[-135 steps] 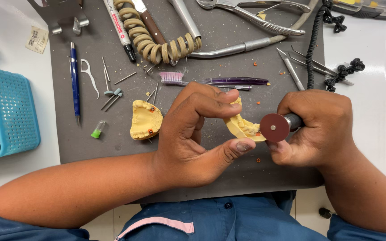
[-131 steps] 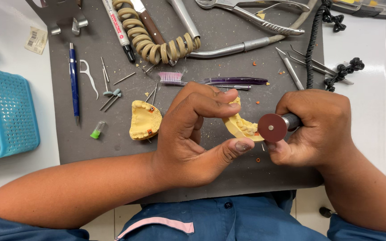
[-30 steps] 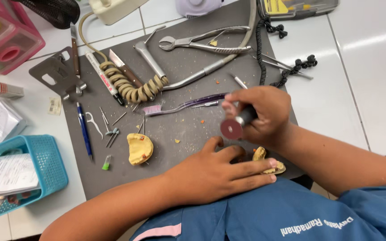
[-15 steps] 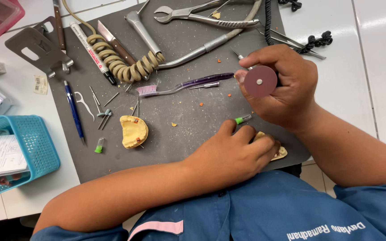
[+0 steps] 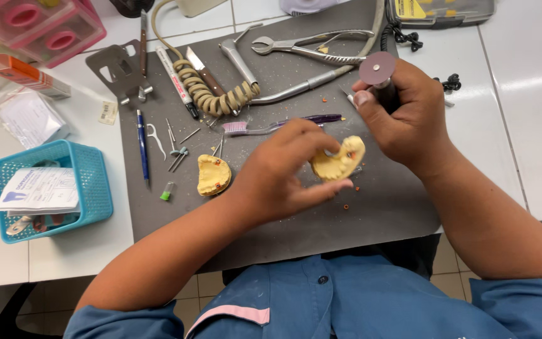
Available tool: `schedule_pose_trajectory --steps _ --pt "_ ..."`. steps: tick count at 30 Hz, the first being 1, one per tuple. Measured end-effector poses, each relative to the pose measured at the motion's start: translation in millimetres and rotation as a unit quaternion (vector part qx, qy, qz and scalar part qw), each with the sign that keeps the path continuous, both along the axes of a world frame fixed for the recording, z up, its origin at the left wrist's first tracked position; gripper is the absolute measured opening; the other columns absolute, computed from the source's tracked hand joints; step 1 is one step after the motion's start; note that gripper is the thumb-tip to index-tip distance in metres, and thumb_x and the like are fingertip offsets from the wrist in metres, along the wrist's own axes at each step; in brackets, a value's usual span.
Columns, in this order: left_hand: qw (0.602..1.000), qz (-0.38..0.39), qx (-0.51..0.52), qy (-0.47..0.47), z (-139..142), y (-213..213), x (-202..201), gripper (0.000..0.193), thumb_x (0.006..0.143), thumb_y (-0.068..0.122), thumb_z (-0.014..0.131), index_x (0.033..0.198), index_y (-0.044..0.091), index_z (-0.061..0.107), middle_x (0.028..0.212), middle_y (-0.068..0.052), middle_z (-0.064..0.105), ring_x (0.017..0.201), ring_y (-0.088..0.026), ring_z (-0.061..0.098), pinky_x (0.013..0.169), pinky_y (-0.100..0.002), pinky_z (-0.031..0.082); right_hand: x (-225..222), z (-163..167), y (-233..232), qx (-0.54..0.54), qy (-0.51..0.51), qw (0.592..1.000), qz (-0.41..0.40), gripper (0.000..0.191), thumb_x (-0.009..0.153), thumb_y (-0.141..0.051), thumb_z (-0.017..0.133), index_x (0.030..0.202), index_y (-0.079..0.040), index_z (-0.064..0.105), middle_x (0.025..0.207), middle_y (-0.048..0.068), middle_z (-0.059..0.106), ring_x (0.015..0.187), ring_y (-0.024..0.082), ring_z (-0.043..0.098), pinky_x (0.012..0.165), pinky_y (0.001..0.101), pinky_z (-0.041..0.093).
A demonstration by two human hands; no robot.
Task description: The person uses a rotary grinding tool with a disc attachment to grind and smooth the surface of a yellow dental cast held in the left hand. The person repeatedly repositions the cast to access different areas while grinding.
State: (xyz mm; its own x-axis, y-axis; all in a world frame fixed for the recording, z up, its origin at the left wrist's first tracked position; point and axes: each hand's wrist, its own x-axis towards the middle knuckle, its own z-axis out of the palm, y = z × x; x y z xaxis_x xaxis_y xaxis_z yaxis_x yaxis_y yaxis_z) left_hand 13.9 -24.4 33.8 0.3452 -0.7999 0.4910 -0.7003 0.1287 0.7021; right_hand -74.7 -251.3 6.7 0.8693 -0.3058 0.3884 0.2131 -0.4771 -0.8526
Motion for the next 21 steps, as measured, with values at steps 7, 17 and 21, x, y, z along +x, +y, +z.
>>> schedule_pose_trajectory --steps 7,17,21 --pt "0.991 0.114 -0.063 0.012 -0.7 10.3 24.3 0.037 0.082 0.018 0.09 0.11 0.007 0.068 0.105 -0.007 0.066 0.092 -0.016 0.066 0.074 -0.028 0.057 3.6 37.0 3.0 -0.079 0.043 0.99 0.107 0.023 0.094 -0.016 0.077 0.112 -0.004 0.07 0.081 -0.002 0.061 0.069 0.003 0.052 0.062 0.021 0.042" --pt "0.962 -0.039 -0.13 0.236 -20.8 12.1 23.1 0.039 0.089 0.006 0.086 0.119 0.005 0.062 0.127 -0.011 0.065 0.115 -0.013 0.066 0.102 -0.028 0.058 10.1 31.6 7.3 -0.074 0.054 0.98 0.178 0.032 0.087 -0.026 0.083 0.109 -0.005 0.074 0.074 -0.002 0.067 0.065 0.002 0.058 0.057 0.02 0.044" --pt "0.867 -0.114 -0.177 0.451 -35.3 11.1 15.0 0.039 0.099 -0.003 0.076 0.129 0.005 0.054 0.154 -0.019 0.051 0.132 -0.017 0.061 0.118 -0.032 0.052 -1.1 16.3 15.6 -0.013 0.027 0.988 0.15 0.034 0.088 -0.024 0.085 0.109 -0.003 0.069 0.087 0.001 0.07 0.071 0.002 0.062 0.059 0.0184 0.048"
